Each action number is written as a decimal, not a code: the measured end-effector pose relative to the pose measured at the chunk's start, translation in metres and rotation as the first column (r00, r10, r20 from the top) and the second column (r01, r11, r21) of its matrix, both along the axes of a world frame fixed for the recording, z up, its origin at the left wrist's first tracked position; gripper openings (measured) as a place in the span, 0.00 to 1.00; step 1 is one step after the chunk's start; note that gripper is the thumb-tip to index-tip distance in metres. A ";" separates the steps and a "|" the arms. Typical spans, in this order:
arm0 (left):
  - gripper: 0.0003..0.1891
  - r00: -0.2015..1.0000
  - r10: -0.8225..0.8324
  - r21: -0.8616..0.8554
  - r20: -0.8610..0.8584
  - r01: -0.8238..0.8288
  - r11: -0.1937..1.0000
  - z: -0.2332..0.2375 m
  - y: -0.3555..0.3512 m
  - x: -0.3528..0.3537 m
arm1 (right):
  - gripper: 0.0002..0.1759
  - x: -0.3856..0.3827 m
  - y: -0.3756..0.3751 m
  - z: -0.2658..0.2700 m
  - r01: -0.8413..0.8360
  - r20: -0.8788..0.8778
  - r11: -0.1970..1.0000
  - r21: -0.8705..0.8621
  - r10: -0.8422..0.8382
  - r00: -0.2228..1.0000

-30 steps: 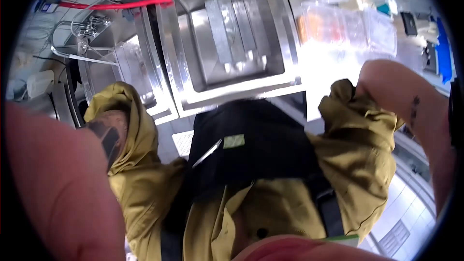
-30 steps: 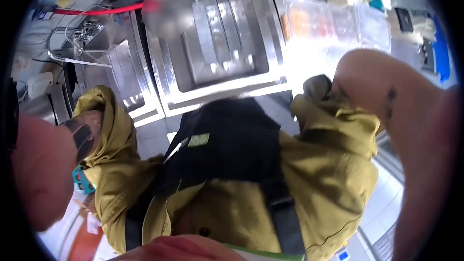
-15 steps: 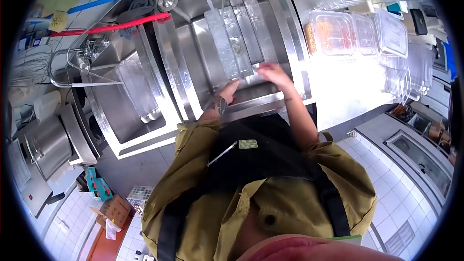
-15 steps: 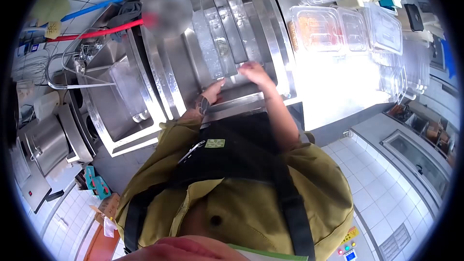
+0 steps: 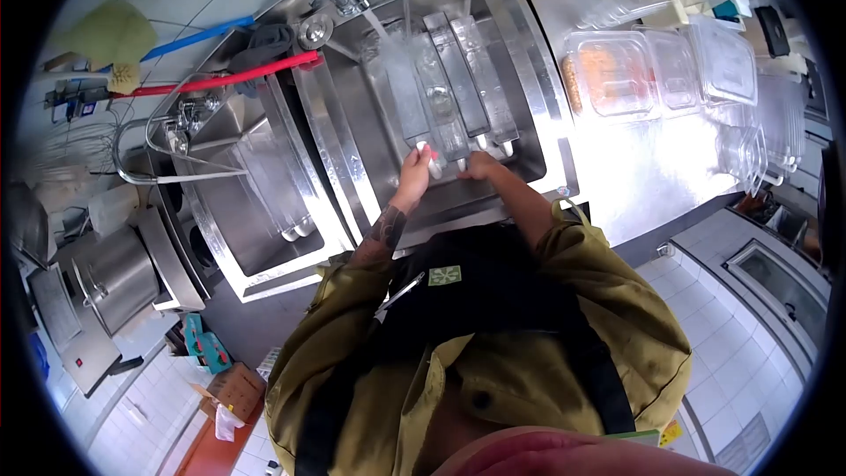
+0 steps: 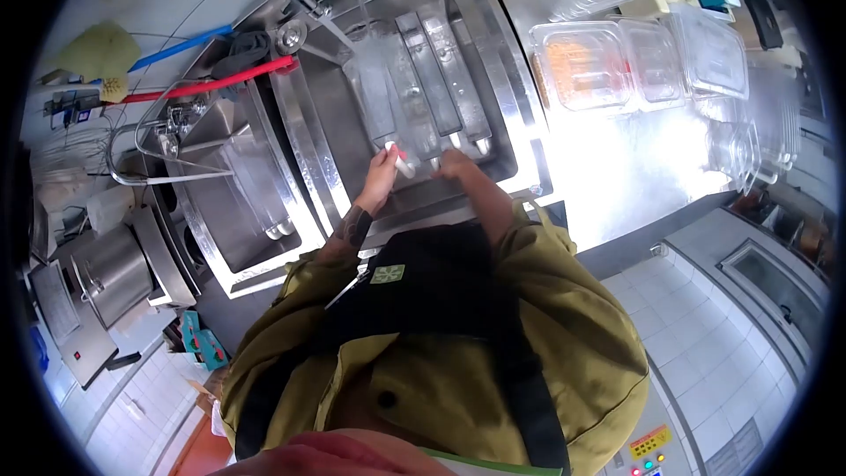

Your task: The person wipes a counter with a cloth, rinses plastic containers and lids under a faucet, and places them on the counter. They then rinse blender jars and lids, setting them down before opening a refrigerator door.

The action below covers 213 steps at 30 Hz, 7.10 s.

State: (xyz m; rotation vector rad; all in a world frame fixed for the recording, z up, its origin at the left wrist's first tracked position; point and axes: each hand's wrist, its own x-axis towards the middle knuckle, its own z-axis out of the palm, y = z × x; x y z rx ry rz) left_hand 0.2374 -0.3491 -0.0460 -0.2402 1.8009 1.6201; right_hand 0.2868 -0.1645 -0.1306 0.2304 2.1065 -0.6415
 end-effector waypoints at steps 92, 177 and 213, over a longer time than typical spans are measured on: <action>0.11 0.497 -0.765 -0.829 -0.408 0.149 0.539 0.361 -0.162 0.043 | 0.36 -0.197 0.070 -0.045 0.708 -0.208 0.610 -0.355 -0.790 0.576; 0.13 0.823 -0.141 -0.400 -0.551 -0.112 0.910 0.152 -0.503 -0.140 | 0.25 0.013 -0.300 0.380 0.485 -0.735 0.657 -0.577 -0.676 0.043; 0.12 0.963 0.211 0.298 -0.166 -0.155 0.942 0.404 -0.452 -0.071 | 0.40 -0.054 -0.404 0.446 -0.296 -0.783 0.737 -0.608 -0.494 0.379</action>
